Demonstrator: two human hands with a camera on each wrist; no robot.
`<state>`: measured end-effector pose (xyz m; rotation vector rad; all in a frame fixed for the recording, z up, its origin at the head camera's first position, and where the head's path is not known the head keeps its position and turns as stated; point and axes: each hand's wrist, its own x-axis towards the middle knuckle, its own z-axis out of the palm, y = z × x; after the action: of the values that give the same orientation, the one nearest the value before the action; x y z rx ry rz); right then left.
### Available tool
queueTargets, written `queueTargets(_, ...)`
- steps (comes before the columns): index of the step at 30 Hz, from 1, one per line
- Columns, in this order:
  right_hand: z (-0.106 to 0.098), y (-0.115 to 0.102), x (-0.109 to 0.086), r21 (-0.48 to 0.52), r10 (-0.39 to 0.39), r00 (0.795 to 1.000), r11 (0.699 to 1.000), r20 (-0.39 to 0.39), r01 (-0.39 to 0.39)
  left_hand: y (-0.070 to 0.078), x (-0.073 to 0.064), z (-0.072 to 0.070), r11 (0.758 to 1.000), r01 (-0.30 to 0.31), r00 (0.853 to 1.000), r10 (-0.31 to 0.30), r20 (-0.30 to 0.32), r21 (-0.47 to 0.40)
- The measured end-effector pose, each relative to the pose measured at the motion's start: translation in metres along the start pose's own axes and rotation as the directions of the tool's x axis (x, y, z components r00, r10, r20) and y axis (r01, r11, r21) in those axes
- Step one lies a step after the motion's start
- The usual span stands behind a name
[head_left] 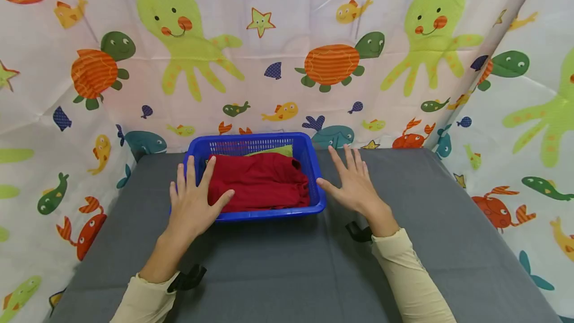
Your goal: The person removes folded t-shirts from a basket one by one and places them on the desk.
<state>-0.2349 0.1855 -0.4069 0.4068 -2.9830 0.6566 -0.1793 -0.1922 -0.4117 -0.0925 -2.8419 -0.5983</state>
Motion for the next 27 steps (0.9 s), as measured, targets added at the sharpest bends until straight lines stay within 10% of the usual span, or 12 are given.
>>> queueTargets(17,-0.015,-0.011,0.024,0.205,-0.073,0.995,0.977,0.074,0.057,-0.023,0.033,-0.02,0.982,-0.022,0.996,0.039,0.086,-0.189)
queueTargets(27,-0.018,-0.034,0.042,0.495,-0.231,0.96,0.86,0.158,0.125,-0.022,0.049,-0.026,0.949,0.011,0.957,0.081,0.278,-0.314)
